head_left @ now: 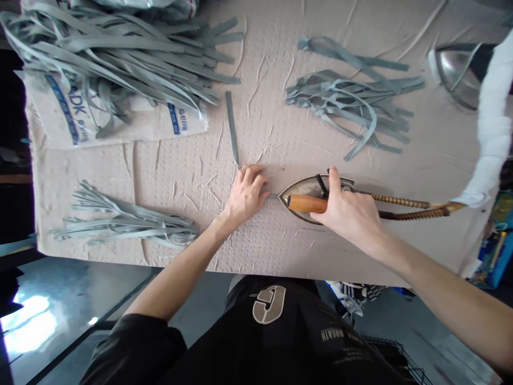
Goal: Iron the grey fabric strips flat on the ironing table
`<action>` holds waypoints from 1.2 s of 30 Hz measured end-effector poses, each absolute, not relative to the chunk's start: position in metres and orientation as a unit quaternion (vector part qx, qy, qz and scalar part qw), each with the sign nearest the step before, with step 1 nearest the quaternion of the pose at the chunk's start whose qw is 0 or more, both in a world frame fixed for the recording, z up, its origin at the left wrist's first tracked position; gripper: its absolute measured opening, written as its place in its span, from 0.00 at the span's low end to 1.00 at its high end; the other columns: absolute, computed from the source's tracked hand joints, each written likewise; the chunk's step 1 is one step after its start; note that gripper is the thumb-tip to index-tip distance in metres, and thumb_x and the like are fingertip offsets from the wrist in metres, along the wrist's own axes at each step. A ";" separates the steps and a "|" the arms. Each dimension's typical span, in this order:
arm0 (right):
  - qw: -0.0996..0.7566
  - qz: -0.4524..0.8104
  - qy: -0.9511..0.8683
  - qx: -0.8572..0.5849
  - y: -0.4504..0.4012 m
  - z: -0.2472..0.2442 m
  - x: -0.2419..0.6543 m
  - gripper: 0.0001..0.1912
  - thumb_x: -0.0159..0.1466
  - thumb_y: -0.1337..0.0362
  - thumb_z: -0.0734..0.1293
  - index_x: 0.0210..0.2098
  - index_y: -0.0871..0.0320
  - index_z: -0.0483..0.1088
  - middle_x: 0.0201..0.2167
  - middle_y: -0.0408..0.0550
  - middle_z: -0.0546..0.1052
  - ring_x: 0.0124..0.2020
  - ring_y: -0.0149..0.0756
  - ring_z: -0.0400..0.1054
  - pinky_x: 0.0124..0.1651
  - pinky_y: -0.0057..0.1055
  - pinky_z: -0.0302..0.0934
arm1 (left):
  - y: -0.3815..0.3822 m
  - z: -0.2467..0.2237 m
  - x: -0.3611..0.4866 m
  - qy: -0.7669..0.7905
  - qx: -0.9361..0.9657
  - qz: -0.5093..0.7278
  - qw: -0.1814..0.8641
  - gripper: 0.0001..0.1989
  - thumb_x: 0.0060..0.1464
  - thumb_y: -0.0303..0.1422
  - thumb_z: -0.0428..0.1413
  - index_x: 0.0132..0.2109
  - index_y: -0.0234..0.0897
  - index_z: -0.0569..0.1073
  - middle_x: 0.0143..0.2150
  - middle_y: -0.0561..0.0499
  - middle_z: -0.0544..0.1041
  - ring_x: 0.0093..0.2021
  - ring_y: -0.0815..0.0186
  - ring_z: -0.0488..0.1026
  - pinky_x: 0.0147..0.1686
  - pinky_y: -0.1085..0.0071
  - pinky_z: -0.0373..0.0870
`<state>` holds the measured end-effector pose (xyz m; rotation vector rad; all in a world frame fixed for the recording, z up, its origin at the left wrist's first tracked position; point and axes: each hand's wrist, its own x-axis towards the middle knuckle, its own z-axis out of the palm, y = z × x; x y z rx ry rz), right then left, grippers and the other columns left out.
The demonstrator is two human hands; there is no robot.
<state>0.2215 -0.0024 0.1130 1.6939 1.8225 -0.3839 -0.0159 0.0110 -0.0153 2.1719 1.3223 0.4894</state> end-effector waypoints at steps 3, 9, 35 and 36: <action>0.300 -0.143 0.697 0.636 0.001 0.112 0.212 0.57 0.64 0.37 0.62 0.74 0.78 0.42 0.31 0.64 0.81 0.30 0.52 0.77 0.31 0.38 0.63 | 0.012 -0.013 -0.020 0.492 0.806 0.176 0.278 0.07 0.61 0.30 0.57 0.46 0.40 0.71 0.63 0.40 0.69 0.66 0.49 0.62 0.62 0.42 0.66; 0.263 -0.142 0.716 0.631 -0.003 0.108 0.208 0.60 0.64 0.39 0.64 0.75 0.78 0.36 0.33 0.64 0.81 0.31 0.51 0.76 0.31 0.36 0.62 | 0.012 -0.008 -0.037 0.463 0.831 0.159 0.264 0.02 0.62 0.31 0.56 0.42 0.39 0.73 0.61 0.40 0.70 0.64 0.50 0.63 0.61 0.45 0.68; 0.281 -0.148 0.710 0.629 0.003 0.108 0.196 0.62 0.64 0.37 0.63 0.74 0.80 0.36 0.30 0.64 0.80 0.28 0.51 0.75 0.30 0.37 0.61 | 0.009 0.001 -0.046 0.519 0.809 0.099 0.258 0.09 0.65 0.30 0.50 0.39 0.39 0.75 0.33 0.49 0.78 0.38 0.60 0.73 0.60 0.50 0.62; 0.286 -0.143 0.709 0.628 0.003 0.108 0.195 0.61 0.63 0.37 0.64 0.74 0.80 0.37 0.29 0.64 0.80 0.28 0.51 0.75 0.31 0.37 0.62 | 0.008 0.000 -0.045 0.524 0.807 0.102 0.253 0.09 0.65 0.31 0.51 0.38 0.39 0.75 0.35 0.48 0.78 0.40 0.58 0.73 0.58 0.50 0.63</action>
